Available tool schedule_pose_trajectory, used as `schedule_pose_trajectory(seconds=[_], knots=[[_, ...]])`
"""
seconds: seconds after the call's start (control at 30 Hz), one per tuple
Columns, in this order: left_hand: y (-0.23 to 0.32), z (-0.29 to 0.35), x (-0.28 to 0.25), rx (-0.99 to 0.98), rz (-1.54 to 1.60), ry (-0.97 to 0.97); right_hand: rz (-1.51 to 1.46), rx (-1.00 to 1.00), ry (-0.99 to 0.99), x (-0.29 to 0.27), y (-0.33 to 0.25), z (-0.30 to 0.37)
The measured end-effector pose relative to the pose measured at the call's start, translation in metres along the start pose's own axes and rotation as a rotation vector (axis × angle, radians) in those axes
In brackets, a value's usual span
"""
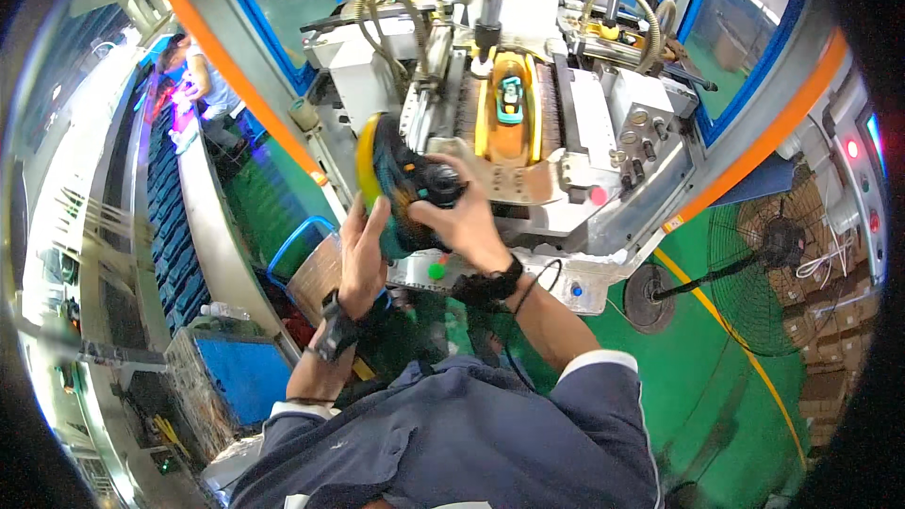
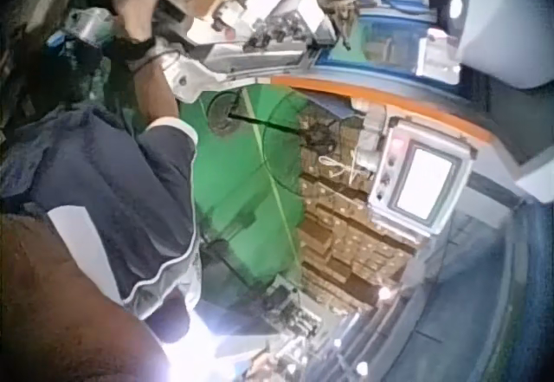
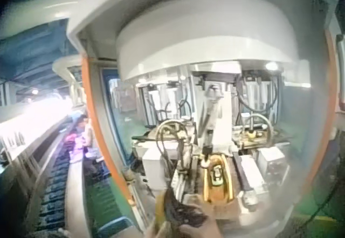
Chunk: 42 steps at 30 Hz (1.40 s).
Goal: Operating a machine to attach or mold parts of a shoe in a factory setting.
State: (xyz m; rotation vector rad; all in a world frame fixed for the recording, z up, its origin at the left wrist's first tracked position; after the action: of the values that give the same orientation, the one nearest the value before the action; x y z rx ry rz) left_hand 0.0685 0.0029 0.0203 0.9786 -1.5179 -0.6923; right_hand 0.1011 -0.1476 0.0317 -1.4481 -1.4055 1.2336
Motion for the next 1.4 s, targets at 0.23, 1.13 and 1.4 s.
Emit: schedule_pose_trajectory(seconds=[0.23, 1.13, 1.4], knots=[[-0.161, -0.168, 0.049, -0.354, -0.132, -0.073, 0.129, 0.147, 0.37, -0.168, 0.048, -0.031], [-0.043, -0.088, -0.073, -0.532, 0.146, 0.12, 1.243, 0.473, 0.115, -0.15, 0.28, -0.362], [0.017, 0.049, -0.138, -0.204, 0.126, 0.668, 1.607, 0.239, 0.167, -0.127, 0.329, -0.375]])
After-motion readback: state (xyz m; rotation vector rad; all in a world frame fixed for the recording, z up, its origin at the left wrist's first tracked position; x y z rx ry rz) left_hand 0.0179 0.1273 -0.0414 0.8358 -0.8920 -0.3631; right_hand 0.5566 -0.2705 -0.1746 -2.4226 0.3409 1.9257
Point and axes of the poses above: each hand's wrist, its own z-axis away from the middle knuckle, its own x-axis out of the palm, y = z × x, the point moved 7 cm from there along -z, towards the middle knuckle, and after that the axes turned 14 degrees about z, right-handed, at the moved point
